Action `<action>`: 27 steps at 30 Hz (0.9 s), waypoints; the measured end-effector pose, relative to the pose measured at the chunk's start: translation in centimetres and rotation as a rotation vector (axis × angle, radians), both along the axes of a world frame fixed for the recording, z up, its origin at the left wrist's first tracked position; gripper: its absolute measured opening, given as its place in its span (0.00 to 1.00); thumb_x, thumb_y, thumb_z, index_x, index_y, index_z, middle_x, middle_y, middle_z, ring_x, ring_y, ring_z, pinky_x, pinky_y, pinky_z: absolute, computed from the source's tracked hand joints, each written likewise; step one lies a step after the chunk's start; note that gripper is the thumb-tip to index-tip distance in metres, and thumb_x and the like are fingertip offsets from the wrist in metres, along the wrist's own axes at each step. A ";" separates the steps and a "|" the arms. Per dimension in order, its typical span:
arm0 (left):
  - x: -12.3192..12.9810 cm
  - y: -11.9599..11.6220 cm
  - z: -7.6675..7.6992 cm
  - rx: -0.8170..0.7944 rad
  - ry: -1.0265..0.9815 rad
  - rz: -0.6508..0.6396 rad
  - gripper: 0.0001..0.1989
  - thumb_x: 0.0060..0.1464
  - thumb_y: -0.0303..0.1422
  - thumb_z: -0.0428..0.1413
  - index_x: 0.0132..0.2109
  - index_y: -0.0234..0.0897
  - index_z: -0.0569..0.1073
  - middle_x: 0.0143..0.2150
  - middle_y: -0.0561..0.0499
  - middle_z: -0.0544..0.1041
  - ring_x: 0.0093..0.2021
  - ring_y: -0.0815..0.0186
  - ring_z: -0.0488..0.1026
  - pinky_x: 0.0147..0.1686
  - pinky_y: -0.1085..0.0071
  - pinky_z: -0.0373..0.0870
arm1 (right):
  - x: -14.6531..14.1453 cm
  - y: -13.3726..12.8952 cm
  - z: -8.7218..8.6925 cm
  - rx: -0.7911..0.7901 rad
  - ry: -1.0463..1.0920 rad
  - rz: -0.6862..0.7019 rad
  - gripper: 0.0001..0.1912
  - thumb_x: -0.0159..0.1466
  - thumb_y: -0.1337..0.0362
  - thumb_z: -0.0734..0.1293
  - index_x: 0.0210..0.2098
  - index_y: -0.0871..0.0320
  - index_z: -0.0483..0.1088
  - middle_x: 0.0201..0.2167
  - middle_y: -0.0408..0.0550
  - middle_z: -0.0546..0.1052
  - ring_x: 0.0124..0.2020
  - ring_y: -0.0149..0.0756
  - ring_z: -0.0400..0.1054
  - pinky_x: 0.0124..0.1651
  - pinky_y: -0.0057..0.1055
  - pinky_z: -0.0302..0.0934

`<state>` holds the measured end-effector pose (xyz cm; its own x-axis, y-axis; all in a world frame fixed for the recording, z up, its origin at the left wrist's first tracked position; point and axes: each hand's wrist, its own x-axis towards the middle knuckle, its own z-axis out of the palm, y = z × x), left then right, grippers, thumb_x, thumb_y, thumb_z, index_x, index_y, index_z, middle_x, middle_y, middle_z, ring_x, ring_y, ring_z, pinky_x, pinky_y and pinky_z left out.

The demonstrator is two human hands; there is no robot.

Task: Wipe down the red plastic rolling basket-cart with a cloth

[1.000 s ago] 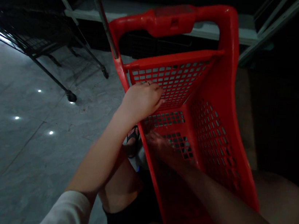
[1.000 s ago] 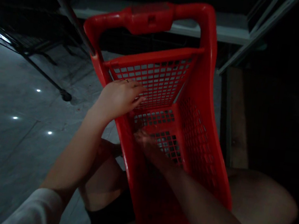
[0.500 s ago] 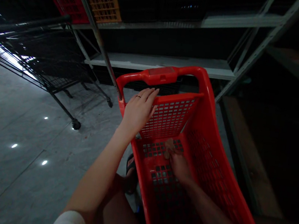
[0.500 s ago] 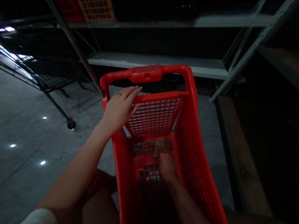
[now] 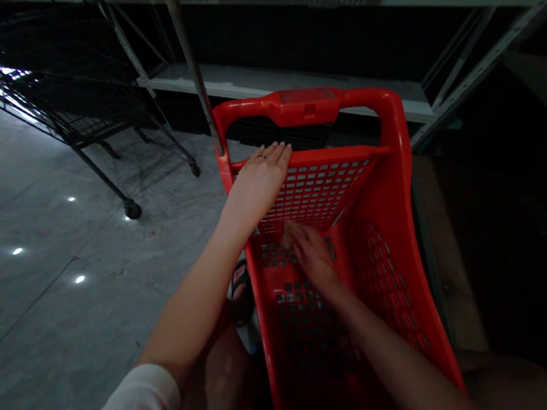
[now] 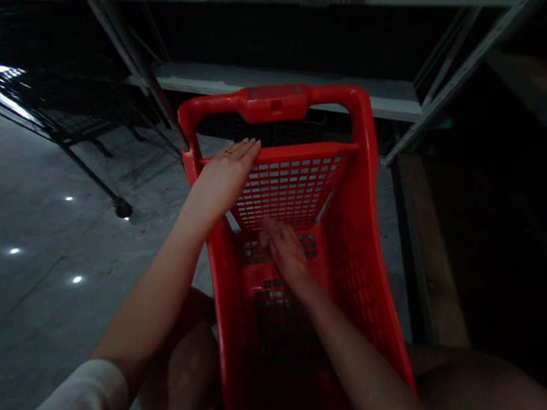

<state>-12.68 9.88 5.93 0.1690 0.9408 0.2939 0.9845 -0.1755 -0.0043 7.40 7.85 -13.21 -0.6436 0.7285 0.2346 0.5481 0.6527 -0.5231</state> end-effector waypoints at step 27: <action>-0.9 0.3 -0.4 0.045 -0.074 -0.128 0.34 0.66 0.15 0.47 0.76 0.31 0.67 0.76 0.35 0.68 0.77 0.56 0.67 0.77 0.53 0.67 | 1.0 12.0 7.5 0.315 0.341 -0.748 0.26 0.69 0.70 0.57 0.64 0.58 0.73 0.62 0.64 0.69 0.69 0.57 0.63 0.71 0.57 0.62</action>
